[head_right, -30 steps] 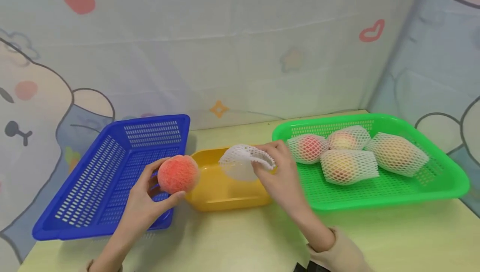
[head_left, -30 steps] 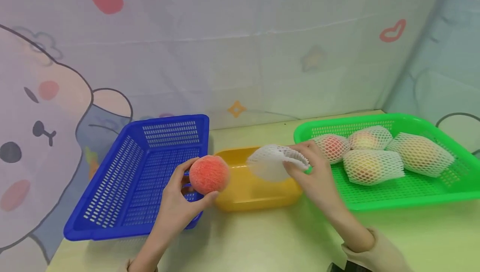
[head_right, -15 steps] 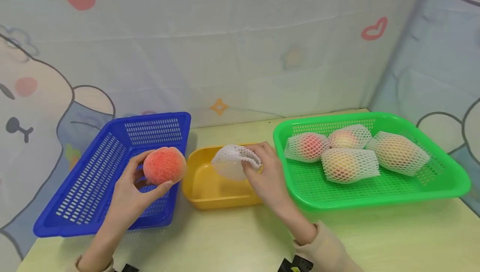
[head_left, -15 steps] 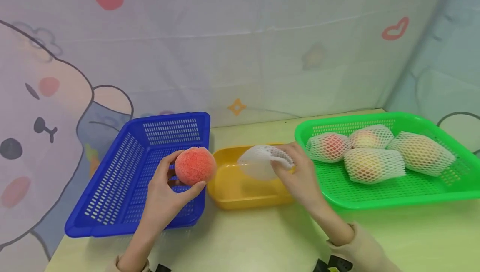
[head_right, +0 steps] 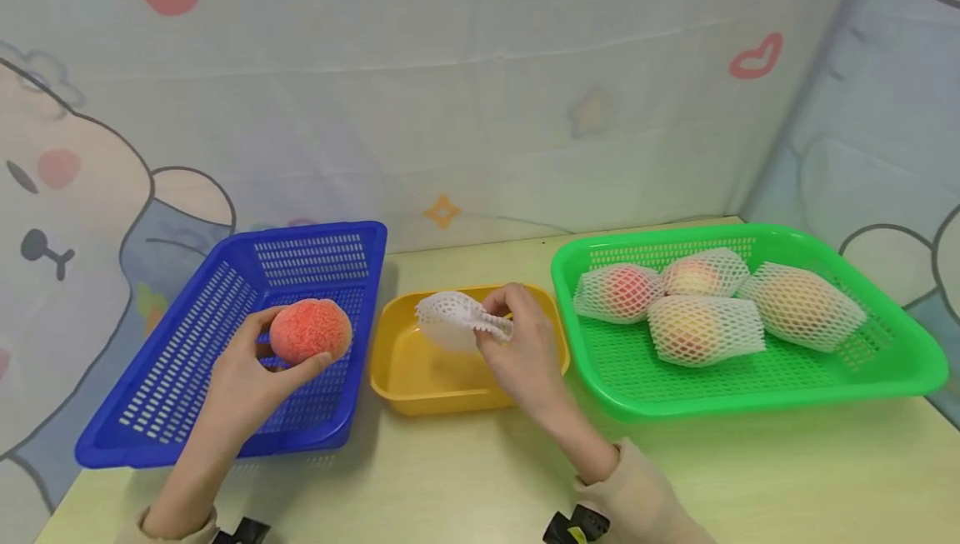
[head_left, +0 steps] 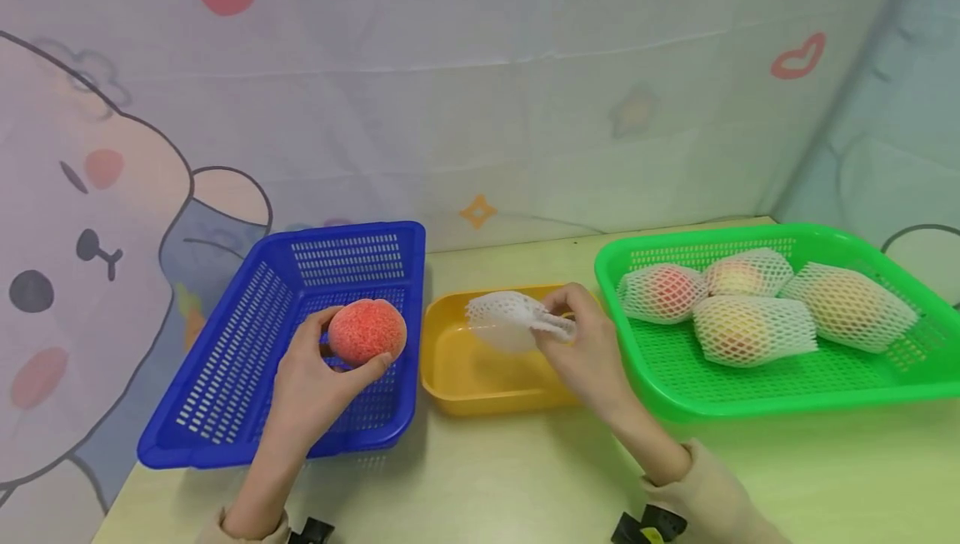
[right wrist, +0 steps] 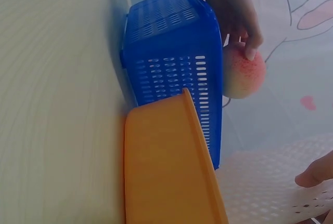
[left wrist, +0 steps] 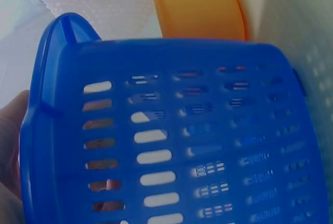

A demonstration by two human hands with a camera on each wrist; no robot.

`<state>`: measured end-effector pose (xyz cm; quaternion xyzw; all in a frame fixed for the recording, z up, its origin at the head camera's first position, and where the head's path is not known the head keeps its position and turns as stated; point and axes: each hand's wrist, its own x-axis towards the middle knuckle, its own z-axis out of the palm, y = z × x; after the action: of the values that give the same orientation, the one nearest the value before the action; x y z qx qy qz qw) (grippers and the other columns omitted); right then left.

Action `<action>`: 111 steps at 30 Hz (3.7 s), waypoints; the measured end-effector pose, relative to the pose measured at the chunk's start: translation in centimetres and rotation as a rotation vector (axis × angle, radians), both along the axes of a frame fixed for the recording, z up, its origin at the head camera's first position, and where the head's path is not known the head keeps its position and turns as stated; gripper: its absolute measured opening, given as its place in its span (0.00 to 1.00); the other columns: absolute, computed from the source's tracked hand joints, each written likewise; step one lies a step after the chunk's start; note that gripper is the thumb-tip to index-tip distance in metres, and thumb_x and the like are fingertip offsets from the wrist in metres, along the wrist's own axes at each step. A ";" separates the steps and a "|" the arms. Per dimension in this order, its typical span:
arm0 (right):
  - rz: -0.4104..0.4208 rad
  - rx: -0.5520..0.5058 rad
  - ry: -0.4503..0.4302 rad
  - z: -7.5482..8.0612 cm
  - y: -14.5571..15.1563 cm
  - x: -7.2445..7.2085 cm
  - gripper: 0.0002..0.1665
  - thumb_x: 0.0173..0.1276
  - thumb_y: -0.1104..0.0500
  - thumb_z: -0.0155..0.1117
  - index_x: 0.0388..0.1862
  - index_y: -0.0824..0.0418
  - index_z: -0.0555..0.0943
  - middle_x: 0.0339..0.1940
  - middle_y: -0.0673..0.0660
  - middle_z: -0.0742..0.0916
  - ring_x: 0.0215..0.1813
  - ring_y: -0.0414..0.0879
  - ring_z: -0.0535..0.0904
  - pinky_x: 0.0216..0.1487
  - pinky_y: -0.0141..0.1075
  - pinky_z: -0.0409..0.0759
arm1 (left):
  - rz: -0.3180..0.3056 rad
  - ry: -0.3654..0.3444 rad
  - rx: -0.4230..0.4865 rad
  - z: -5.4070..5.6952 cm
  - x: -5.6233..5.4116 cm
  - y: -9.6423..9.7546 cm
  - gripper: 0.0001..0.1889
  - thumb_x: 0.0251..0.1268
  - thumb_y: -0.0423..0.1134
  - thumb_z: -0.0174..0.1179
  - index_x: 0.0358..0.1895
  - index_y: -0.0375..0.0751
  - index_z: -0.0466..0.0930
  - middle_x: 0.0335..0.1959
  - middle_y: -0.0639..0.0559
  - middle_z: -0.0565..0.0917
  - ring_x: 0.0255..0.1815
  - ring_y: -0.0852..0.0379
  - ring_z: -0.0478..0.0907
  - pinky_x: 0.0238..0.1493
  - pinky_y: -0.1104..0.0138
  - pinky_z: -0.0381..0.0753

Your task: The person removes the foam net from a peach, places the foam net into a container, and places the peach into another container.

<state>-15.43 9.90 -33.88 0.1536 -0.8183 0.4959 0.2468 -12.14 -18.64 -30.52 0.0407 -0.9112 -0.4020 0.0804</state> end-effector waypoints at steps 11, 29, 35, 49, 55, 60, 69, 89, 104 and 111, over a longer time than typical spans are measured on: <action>0.016 0.079 0.082 -0.9 -1.0 -0.8 0.15 0.47 0.74 0.69 0.33 0.64 0.75 0.33 0.57 0.80 0.39 0.47 0.77 0.42 0.37 0.81 | 0.033 -0.034 -0.138 -0.3 -0.4 -0.7 0.45 0.50 0.58 0.69 0.68 0.39 0.61 0.61 0.39 0.71 0.55 0.41 0.75 0.51 0.45 0.78; 0.041 0.306 0.159 -2.1 -2.4 -2.0 0.20 0.41 0.74 0.69 0.29 0.61 0.70 0.31 0.55 0.76 0.39 0.48 0.71 0.40 0.36 0.73 | 0.013 -0.135 -0.356 -1.4 -0.8 -0.9 0.43 0.46 0.61 0.67 0.60 0.34 0.67 0.54 0.35 0.76 0.46 0.36 0.79 0.41 0.42 0.81; 0.017 0.496 0.281 -2.5 -2.9 -2.4 0.24 0.32 0.76 0.65 0.28 0.60 0.69 0.29 0.53 0.73 0.35 0.48 0.68 0.38 0.37 0.69 | -0.026 -0.192 -0.405 -1.7 -1.0 -1.1 0.44 0.45 0.62 0.67 0.56 0.29 0.69 0.47 0.33 0.78 0.39 0.39 0.79 0.37 0.47 0.81; -0.021 0.711 0.264 -3.2 -4.0 -3.0 0.25 0.35 0.77 0.60 0.32 0.58 0.68 0.31 0.52 0.71 0.36 0.47 0.66 0.37 0.34 0.64 | -0.069 -0.253 -0.447 -2.1 -1.1 -1.1 0.45 0.44 0.64 0.67 0.54 0.25 0.71 0.41 0.34 0.81 0.37 0.42 0.80 0.34 0.52 0.80; -0.058 0.770 0.272 -3.8 -4.7 -3.5 0.22 0.39 0.74 0.61 0.32 0.57 0.68 0.30 0.51 0.70 0.36 0.46 0.65 0.36 0.33 0.60 | -0.076 -0.254 -0.463 -2.2 -1.1 -1.1 0.44 0.44 0.64 0.67 0.53 0.26 0.71 0.42 0.35 0.81 0.37 0.42 0.80 0.34 0.50 0.80; -0.057 0.788 0.257 -4.0 -5.2 -3.7 0.21 0.41 0.74 0.61 0.33 0.57 0.68 0.30 0.51 0.70 0.35 0.46 0.65 0.35 0.32 0.59 | -0.076 -0.276 -0.463 -2.3 -1.2 -1.2 0.44 0.45 0.64 0.67 0.53 0.26 0.71 0.42 0.35 0.81 0.36 0.44 0.80 0.34 0.51 0.80; 0.019 0.755 0.135 -3.9 -5.4 -4.0 0.23 0.39 0.73 0.65 0.33 0.58 0.68 0.32 0.51 0.71 0.36 0.46 0.65 0.35 0.33 0.63 | -0.089 -0.301 -0.455 -2.4 -1.3 -1.3 0.45 0.46 0.65 0.66 0.54 0.25 0.71 0.40 0.36 0.82 0.35 0.46 0.80 0.33 0.53 0.80; 0.210 0.803 -0.279 -3.8 -5.2 -3.7 0.31 0.64 0.25 0.45 0.27 0.50 0.71 0.31 0.48 0.74 0.39 0.44 0.69 0.48 0.40 0.64 | -0.130 -0.323 -0.454 -2.5 -1.3 -1.5 0.45 0.50 0.63 0.65 0.57 0.23 0.69 0.36 0.40 0.83 0.31 0.50 0.79 0.30 0.56 0.79; 0.253 0.834 -0.290 -3.8 -5.2 -3.6 0.33 0.71 0.31 0.40 0.37 0.53 0.82 0.33 0.47 0.76 0.39 0.44 0.70 0.53 0.44 0.66 | -0.121 -0.290 -0.423 -2.5 -1.1 -1.3 0.40 0.54 0.59 0.64 0.62 0.32 0.68 0.45 0.37 0.83 0.40 0.45 0.82 0.35 0.53 0.81; 0.235 0.824 -0.258 -3.3 -5.1 -3.5 0.31 0.73 0.33 0.41 0.38 0.52 0.83 0.36 0.48 0.79 0.44 0.45 0.73 0.53 0.44 0.66 | -0.116 -0.307 -0.412 -2.4 -1.1 -1.3 0.43 0.57 0.60 0.61 0.68 0.32 0.62 0.51 0.34 0.80 0.48 0.37 0.79 0.42 0.46 0.79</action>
<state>-18.90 4.79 -37.22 0.2679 -0.9486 0.1684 0.0032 -13.26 -19.98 -32.92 0.0317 -0.9762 -0.2009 -0.0752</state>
